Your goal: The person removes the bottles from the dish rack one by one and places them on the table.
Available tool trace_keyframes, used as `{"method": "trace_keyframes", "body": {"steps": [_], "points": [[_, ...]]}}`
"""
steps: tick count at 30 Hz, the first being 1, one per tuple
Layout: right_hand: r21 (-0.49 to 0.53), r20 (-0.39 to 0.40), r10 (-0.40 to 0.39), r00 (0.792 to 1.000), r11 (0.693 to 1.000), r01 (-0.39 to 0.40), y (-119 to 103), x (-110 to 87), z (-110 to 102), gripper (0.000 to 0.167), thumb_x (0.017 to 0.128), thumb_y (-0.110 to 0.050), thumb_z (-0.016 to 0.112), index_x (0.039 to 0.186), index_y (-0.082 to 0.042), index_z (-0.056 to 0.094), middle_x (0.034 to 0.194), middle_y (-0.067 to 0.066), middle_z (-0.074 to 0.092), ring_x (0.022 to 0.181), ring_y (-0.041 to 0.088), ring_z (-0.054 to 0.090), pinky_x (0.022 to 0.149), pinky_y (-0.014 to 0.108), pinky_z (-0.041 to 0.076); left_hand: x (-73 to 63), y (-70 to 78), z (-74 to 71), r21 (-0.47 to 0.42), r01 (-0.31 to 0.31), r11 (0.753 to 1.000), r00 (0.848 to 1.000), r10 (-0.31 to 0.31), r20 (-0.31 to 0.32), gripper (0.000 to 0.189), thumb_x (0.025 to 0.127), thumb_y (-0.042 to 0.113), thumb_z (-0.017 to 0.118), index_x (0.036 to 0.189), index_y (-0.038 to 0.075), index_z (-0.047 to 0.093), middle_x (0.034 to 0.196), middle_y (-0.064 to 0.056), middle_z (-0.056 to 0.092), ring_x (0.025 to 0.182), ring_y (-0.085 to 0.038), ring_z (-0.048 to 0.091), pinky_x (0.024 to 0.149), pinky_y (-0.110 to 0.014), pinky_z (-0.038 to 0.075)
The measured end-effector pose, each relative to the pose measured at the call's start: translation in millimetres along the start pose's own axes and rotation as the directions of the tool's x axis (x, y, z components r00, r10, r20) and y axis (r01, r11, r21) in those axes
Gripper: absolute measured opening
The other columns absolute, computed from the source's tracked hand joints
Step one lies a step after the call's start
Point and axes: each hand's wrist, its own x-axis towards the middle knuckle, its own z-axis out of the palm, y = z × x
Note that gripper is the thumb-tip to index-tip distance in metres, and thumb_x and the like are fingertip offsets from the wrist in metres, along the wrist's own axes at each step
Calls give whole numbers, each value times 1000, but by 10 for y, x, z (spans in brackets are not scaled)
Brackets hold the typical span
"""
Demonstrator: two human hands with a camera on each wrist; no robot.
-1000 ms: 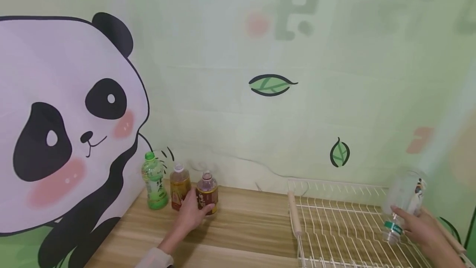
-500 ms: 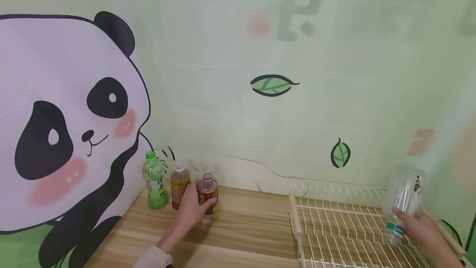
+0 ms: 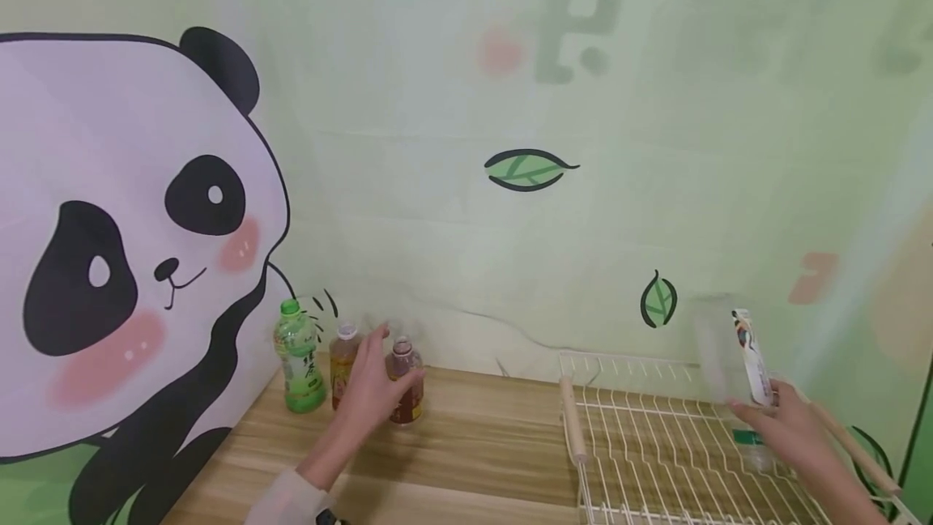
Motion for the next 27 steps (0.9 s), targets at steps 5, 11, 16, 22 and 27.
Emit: {"method": "trace_keyframes", "body": {"steps": [5,11,16,22,27], "points": [[-53,-19,-118,993,992,117,-247,-60,104,102,108,-49,59,159,18,2,154,47,25,137,65,40,94,60,58,10,248,-112,52,-90,995,995,93,-44,108,88,49,86,165,4,26,167,-25,29,151,-44,35,117,-60,42],[-137,-75,-302,950,947,290,-525,-205,271,95,102,-41,72,160,12,17,144,46,45,119,60,59,72,43,61,-39,626,-181,102,-282,954,951,292,-101,108,82,45,93,162,3,33,163,-26,35,152,-42,35,117,-57,42],[-259,-136,-488,862,858,444,-758,-307,428,87,94,-28,82,156,9,34,140,39,55,114,52,64,77,53,60,-132,919,-139,59,-367,928,928,370,-45,111,78,47,94,163,6,34,164,-18,37,153,-35,35,121,-54,39],[-339,-134,-589,797,782,522,-1023,-452,586,84,89,-15,86,155,7,40,146,35,54,126,54,57,97,70,52,-240,1289,-96,-4,-454,891,888,453,74,116,76,53,93,166,14,32,168,-11,35,155,-30,33,122,-53,38],[-363,-92,-639,764,736,572,-1200,-588,712,82,85,-9,88,154,1,45,145,26,58,125,47,59,99,66,53,-271,1454,11,47,-626,778,777,617,125,113,77,57,91,165,13,34,165,-7,41,153,-25,38,125,-44,35]]}}
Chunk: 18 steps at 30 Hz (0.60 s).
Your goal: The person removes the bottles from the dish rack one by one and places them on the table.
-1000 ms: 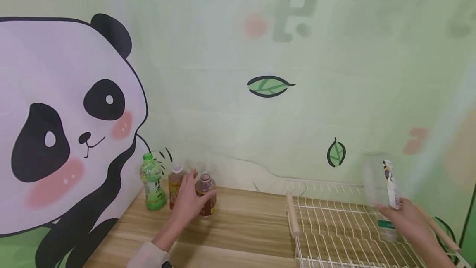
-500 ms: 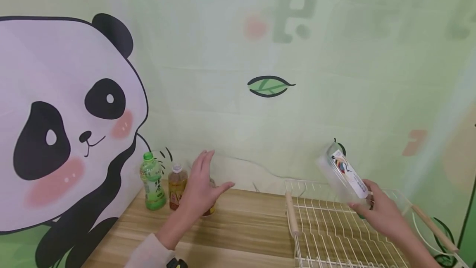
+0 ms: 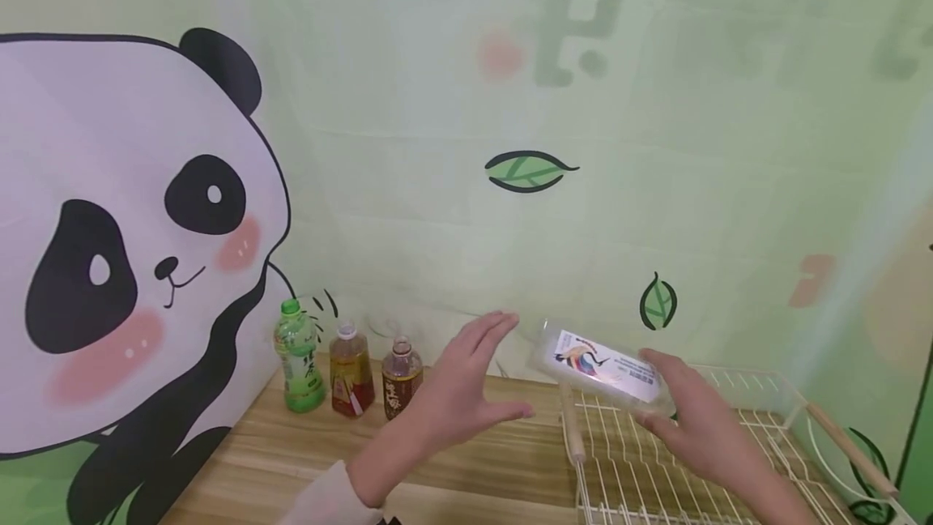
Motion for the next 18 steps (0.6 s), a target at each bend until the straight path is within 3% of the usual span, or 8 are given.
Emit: {"method": "trace_keyframes", "body": {"steps": [3,5,8,12,15,18], "points": [[-39,7,-52,999,998,52,-130,-12,40,82,81,-6,90,152,-3,48,143,21,60,124,43,60,99,64,54,23,58,54,86,-97,992,995,94,32,112,79,59,89,164,10,35,164,-7,43,153,-25,38,127,-44,31],[-68,4,-96,995,993,96,-199,-17,74,84,79,-5,92,151,-3,50,144,20,61,127,43,60,102,64,53,37,97,80,139,-134,981,990,124,73,112,80,62,87,164,9,35,165,-6,43,153,-23,38,128,-45,27],[-105,-5,-153,988,983,152,-288,-19,122,84,76,-2,93,149,-3,53,143,19,62,128,43,59,103,63,53,63,165,91,197,-170,966,977,139,161,111,81,67,82,164,10,35,165,-4,43,153,-20,39,129,-44,25],[-127,-15,-196,980,973,193,-403,-4,175,84,72,2,95,146,-4,56,141,17,63,128,40,59,102,59,55,91,239,125,230,-199,953,960,142,242,111,81,71,80,163,11,38,161,-2,48,148,-19,44,127,-41,30],[-145,-4,-213,977,967,211,-499,8,204,85,70,2,96,145,-4,58,140,15,64,127,38,60,102,57,55,74,250,199,295,-210,932,957,135,255,106,80,71,82,160,12,44,156,0,53,142,-18,49,122,-40,38],[-178,24,-211,977,961,212,-604,6,219,85,70,0,96,145,-4,58,141,13,64,127,37,59,103,56,55,28,236,278,351,-203,914,964,124,233,100,78,67,86,154,14,51,149,2,56,137,-16,52,115,-37,45]]}}
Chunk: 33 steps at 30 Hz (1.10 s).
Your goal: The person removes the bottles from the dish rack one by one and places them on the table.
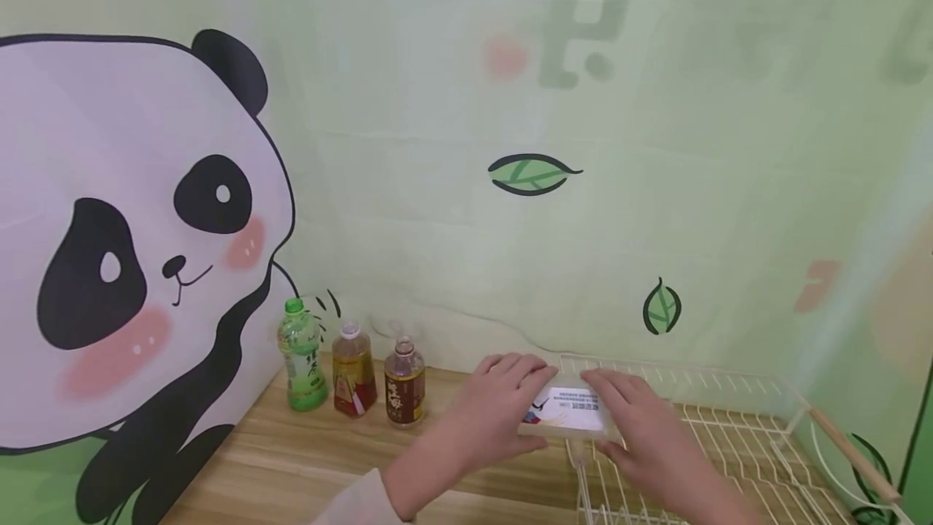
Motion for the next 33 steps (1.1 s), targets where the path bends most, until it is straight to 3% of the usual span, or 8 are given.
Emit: {"method": "trace_keyframes", "body": {"steps": [8,22,27,33], "points": [[-43,-16,0,1000,999,0,-114,35,-17,81,74,-4,95,146,-4,58,142,10,63,128,34,58,104,53,55,-32,-4,39,-1,19,1000,998,-19,-67,92,75,57,93,148,15,56,144,2,59,132,-16,54,108,-35,50],[-52,-61,-29,998,998,26,-146,77,31,85,67,1,97,144,-3,59,141,10,64,127,34,58,105,52,54,-34,-3,50,18,44,999,997,-43,-60,89,73,55,95,144,15,58,136,3,61,126,-16,57,104,-35,53],[-63,-66,-30,997,998,26,-133,108,58,88,73,-6,97,150,-3,54,149,14,58,134,36,55,110,54,51,-21,-42,26,-17,73,997,994,-74,-78,86,77,46,95,147,15,56,136,2,60,129,-19,55,109,-41,51],[-50,-133,-116,984,993,110,-59,86,47,93,76,-20,97,153,-1,50,153,18,53,137,39,53,107,58,52,-47,-141,44,-49,102,994,994,-104,-38,82,83,44,92,150,17,53,140,2,58,134,-21,51,114,-44,46]]}}
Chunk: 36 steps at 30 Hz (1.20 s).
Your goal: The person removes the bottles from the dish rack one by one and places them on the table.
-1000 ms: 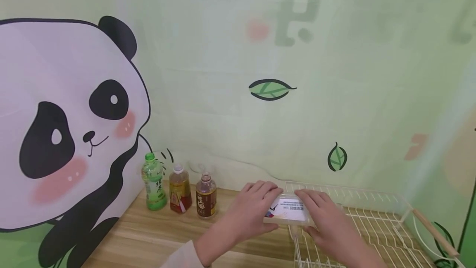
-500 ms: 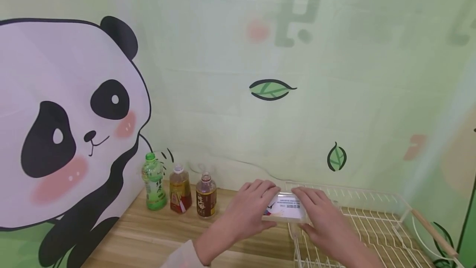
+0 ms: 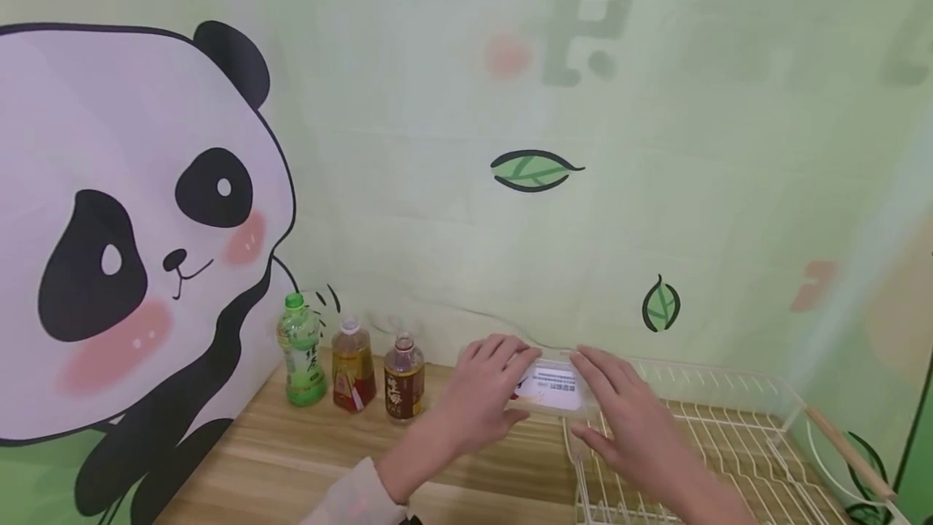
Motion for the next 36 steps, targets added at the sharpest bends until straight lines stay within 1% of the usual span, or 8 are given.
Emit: {"method": "trace_keyframes", "body": {"steps": [6,10,13,16,19,23,29,36], "points": [[-3,-43,-17,999,1000,17,149,-28,-118,91,88,-50,84,157,-4,47,157,14,53,145,39,46,116,59,42,-61,-189,21,-79,63,995,998,-61,23,82,84,42,91,152,19,51,143,2,56,135,-22,48,116,-47,41],[42,-84,0,996,999,4,270,-67,-199,91,92,-60,76,159,-7,46,159,12,50,145,38,44,128,34,26,-96,-334,38,-145,117,982,993,-117,10,85,83,44,91,154,21,50,144,2,56,136,-23,46,115,-50,39],[102,-120,23,993,995,-11,355,-124,-244,95,83,-42,91,159,-8,46,160,12,48,144,38,45,123,14,17,-129,-425,53,-235,172,957,984,-176,6,85,83,44,92,154,21,51,144,1,57,135,-24,48,114,-55,39],[159,-118,90,989,985,-71,431,-213,-289,99,76,-25,97,160,-11,45,161,11,46,143,37,45,117,7,22,-158,-502,79,-354,242,903,967,-252,18,82,84,41,91,153,20,52,144,0,57,134,-25,49,114,-58,37],[193,-46,186,982,966,-174,487,-329,-338,95,82,-28,94,162,-14,43,160,12,47,142,40,46,118,36,42,-189,-568,135,-467,315,826,940,-341,31,79,85,35,91,152,19,53,144,-1,57,130,-24,52,109,-53,44],[213,99,269,958,935,-284,559,-490,-355,86,89,-41,86,160,-15,44,155,16,53,137,45,51,97,71,49,-235,-631,244,-605,368,707,899,-437,35,77,87,26,90,153,19,50,142,-2,56,122,-22,55,96,-44,54],[234,222,269,937,918,-319,629,-713,-215,77,90,-46,84,151,-10,53,147,15,60,129,46,59,93,68,55,-299,-655,479,-752,360,553,835,-550,-5,80,86,19,91,153,16,48,138,-1,57,123,-24,59,96,-46,59],[307,347,250,904,881,-361,645,-869,-46,69,91,-44,83,147,-11,58,141,8,65,122,37,64,90,50,58,-364,-603,781,-802,336,495,800,-599,-34,79,83,19,92,149,13,48,140,-6,57,129,-29,59,107,-53,53]]}}
